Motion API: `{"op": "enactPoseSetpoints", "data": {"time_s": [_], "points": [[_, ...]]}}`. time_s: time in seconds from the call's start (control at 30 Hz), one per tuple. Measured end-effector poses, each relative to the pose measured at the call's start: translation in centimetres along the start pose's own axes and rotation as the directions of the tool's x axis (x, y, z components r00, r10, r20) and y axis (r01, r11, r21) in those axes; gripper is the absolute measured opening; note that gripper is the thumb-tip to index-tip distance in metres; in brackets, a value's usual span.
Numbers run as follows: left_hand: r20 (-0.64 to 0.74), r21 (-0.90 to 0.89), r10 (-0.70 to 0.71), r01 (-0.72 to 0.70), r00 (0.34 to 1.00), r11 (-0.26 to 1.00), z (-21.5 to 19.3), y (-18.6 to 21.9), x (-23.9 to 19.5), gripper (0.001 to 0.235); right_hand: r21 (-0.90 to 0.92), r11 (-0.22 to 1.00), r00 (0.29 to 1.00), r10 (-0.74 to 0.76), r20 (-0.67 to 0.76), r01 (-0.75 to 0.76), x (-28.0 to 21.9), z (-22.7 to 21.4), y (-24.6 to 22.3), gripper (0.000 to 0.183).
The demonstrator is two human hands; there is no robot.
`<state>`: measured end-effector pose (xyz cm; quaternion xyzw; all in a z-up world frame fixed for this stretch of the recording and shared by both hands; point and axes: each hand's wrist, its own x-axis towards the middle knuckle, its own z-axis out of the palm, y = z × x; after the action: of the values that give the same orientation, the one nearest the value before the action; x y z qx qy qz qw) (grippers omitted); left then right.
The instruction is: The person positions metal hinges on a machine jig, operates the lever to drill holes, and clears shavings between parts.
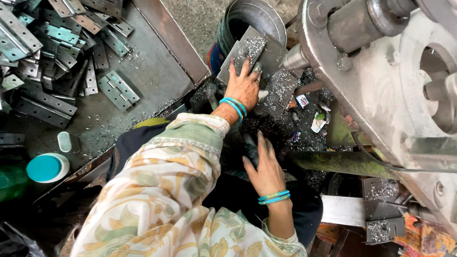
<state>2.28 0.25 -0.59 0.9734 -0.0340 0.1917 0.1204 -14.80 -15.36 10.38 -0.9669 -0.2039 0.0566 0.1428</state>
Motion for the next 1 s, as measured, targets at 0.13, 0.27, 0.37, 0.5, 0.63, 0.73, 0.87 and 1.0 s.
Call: {"op": "enactPoseSetpoints", "data": {"time_s": [0.13,0.27,0.37,0.5,0.63,0.73,0.87,1.0], "points": [[0.257,-0.013,0.056,-0.055,0.965,0.998,-2.2,-0.5,-3.0,0.044,-0.080,0.984,0.984,0.164,0.071,-0.158,-0.5,-0.9,-0.8,0.068],[0.164,0.011,0.067,-0.070,0.984,0.998,-1.5,-1.1,-2.8,0.035,-0.086,0.984,0.986,0.162,0.045,-0.158,-0.3,-0.7,-1.0,0.055],[0.173,0.026,0.059,-0.065,0.983,0.998,-0.8,-0.9,-2.2,0.034,-0.074,0.985,0.986,0.162,0.046,-0.158,-0.8,0.5,0.2,0.051],[0.141,0.041,0.070,-0.076,0.988,0.996,-0.4,-0.7,-0.8,0.034,-0.148,0.958,0.940,0.273,0.205,-0.246,-3.1,6.3,3.0,0.068],[0.144,0.041,0.086,-0.093,0.986,0.995,-0.2,-0.7,-1.1,0.035,-0.107,0.956,0.903,0.292,0.316,-0.272,-5.4,12.9,4.6,0.091],[0.086,0.023,0.074,-0.076,0.994,0.997,-0.1,-1.1,-1.5,0.034,-0.097,0.952,0.901,0.305,0.307,-0.290,-5.5,14.5,5.6,0.090],[0.107,0.057,0.104,-0.110,0.989,0.992,-0.6,-0.6,-2.2,0.032,-0.134,0.933,0.882,0.360,0.303,-0.334,-4.9,15.6,5.7,0.085],[0.098,0.046,0.107,-0.112,0.989,0.993,-1.7,-1.2,-2.5,0.030,-0.140,0.944,0.897,0.327,0.297,-0.298,-5.2,15.5,5.7,0.087]]}}
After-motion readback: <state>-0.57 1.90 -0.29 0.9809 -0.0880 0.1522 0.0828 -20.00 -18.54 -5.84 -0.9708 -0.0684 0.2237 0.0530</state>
